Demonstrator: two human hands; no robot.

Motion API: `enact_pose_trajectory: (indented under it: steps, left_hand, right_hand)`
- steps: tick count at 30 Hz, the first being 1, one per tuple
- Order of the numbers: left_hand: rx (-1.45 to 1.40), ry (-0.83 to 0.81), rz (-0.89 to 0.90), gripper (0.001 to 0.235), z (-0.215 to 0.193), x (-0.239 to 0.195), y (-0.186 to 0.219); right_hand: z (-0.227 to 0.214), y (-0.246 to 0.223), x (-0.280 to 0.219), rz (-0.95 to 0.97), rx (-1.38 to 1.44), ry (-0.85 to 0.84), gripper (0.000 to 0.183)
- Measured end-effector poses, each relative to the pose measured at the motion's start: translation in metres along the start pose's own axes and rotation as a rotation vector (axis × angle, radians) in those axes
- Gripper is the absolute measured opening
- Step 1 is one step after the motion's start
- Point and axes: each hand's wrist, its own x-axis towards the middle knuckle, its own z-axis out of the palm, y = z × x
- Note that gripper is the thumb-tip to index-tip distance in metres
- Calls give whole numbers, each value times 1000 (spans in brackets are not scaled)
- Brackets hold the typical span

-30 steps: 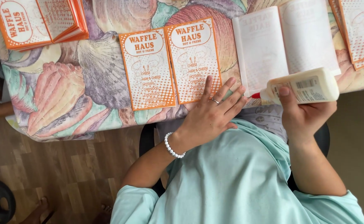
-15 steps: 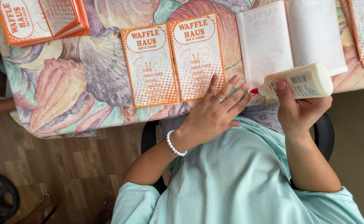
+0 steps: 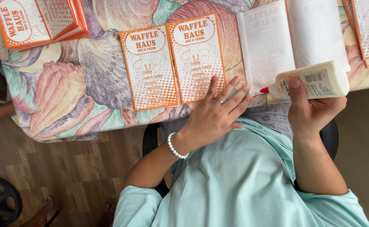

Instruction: Applying glue to the edges of paper bags and folding them to complete the assembly.

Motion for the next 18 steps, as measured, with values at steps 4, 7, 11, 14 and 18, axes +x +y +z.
enact_pose_trajectory:
  steps: [4, 7, 11, 14, 18]
  left_hand:
    - [15, -11, 2, 81, 0, 0, 0]
    - [7, -10, 2, 82, 0, 0, 0]
    - [22, -22, 5, 81, -3, 0, 0]
    - [15, -22, -1, 81, -2, 0, 0]
    - [-10, -32, -8, 81, -2, 0, 0]
  right_hand:
    - [-6, 4, 3, -31, 1, -2, 32]
    - [-13, 11, 4, -30, 2, 22, 33]
    - [-24, 18, 8, -60, -41, 52, 44]
    - [-31, 22, 13, -98, -38, 47, 44]
    - [-44, 35, 16, -93, -56, 75, 45]
